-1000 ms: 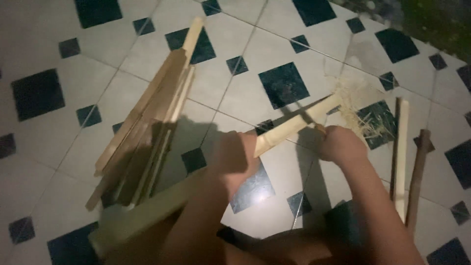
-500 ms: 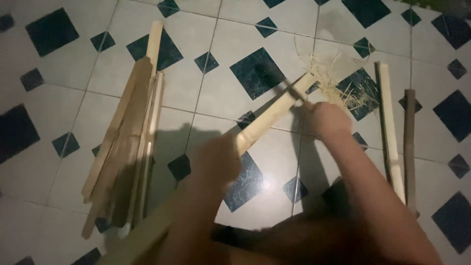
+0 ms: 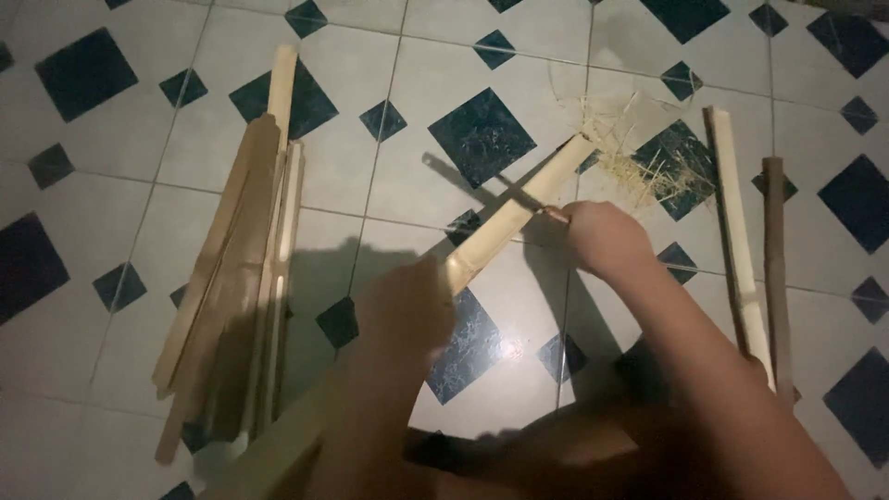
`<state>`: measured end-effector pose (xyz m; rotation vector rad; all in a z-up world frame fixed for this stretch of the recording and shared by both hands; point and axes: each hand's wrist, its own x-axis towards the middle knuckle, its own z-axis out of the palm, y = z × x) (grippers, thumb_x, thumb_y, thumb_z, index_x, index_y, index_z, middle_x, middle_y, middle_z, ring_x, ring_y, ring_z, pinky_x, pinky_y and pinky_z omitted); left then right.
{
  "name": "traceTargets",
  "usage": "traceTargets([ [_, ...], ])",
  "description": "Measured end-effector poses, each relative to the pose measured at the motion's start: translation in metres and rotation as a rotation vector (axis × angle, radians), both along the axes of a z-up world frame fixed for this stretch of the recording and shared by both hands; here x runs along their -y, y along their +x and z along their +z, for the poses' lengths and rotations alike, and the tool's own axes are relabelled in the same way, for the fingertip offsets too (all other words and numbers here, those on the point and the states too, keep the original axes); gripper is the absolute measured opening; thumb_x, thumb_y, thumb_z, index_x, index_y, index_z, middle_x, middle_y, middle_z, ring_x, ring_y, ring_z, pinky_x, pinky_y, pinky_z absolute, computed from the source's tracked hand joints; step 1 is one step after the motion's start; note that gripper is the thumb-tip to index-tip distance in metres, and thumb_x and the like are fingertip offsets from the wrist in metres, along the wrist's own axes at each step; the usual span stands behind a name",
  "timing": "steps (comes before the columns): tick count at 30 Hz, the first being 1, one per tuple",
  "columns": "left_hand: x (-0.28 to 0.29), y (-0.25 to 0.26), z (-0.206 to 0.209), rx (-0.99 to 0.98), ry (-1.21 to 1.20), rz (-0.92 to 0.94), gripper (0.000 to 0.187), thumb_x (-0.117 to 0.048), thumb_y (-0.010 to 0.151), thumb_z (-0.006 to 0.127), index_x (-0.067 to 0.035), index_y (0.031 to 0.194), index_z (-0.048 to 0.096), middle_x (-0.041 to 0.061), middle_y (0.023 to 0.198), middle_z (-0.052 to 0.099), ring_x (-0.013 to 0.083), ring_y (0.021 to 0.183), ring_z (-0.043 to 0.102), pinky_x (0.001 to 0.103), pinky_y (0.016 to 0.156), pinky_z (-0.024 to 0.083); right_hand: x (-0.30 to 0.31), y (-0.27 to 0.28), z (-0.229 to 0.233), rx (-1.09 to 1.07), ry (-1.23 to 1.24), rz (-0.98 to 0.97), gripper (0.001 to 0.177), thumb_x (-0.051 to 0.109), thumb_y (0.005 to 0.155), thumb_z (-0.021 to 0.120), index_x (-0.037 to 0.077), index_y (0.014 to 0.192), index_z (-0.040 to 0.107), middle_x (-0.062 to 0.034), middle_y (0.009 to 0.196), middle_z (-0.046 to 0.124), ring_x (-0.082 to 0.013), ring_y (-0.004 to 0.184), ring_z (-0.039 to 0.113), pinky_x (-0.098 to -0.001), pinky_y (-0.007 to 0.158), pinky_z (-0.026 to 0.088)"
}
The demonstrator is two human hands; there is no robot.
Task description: The person uses a knife to shave thin strips from a piece of bamboo before holding it between their legs to continue scraping the surface.
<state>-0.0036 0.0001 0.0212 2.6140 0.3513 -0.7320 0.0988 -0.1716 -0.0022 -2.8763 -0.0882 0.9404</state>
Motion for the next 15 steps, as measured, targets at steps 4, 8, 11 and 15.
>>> traceTargets([
  [4, 0.002, 0.002, -0.013, 0.011, -0.053, -0.010, 0.021, -0.015, 0.080, 0.051, -0.009, 0.099, 0.058, 0.011, 0.076, 0.062, 0.0247, 0.073, 0.065, 0.036, 0.054, 0.050, 0.022, 0.017, -0.044, 0.079, 0.106, -0.107, 0.038, 0.030, 0.092, 0.040, 0.002, 0.100, 0.065, -0.0219, 0.083, 0.065, -0.0376, 0.086, 0.063, -0.0454, 0.073, 0.048],
  [8, 0.005, 0.001, -0.010, 0.053, -0.052, 0.101, 0.023, -0.017, 0.082, 0.051, -0.006, 0.101, 0.059, 0.014, 0.084, 0.064, 0.0276, 0.078, 0.065, 0.038, 0.063, 0.052, 0.009, 0.002, -0.020, 0.131, -0.034, 0.078, 0.028, 0.010, 0.085, 0.042, 0.003, 0.103, 0.062, -0.0190, 0.084, 0.065, -0.0342, 0.085, 0.064, -0.0432, 0.075, 0.050],
  [11, 0.003, -0.001, -0.011, 0.039, -0.030, 0.093, 0.023, -0.018, 0.083, 0.051, -0.008, 0.103, 0.058, 0.012, 0.085, 0.063, 0.0249, 0.080, 0.064, 0.037, 0.065, 0.052, 0.008, 0.005, -0.022, 0.113, -0.058, 0.097, 0.027, 0.008, 0.085, 0.042, 0.002, 0.103, 0.062, -0.0191, 0.087, 0.066, -0.0334, 0.089, 0.064, -0.0435, 0.078, 0.049],
  [15, 0.003, -0.002, -0.010, 0.051, -0.017, 0.041, 0.024, -0.019, 0.082, 0.052, -0.009, 0.103, 0.057, 0.010, 0.084, 0.061, 0.0228, 0.080, 0.063, 0.035, 0.063, 0.051, 0.034, 0.017, -0.032, 0.193, 0.011, -0.090, 0.028, 0.007, 0.084, 0.044, -0.001, 0.104, 0.061, -0.0225, 0.085, 0.064, -0.0358, 0.088, 0.063, -0.0455, 0.074, 0.049],
])
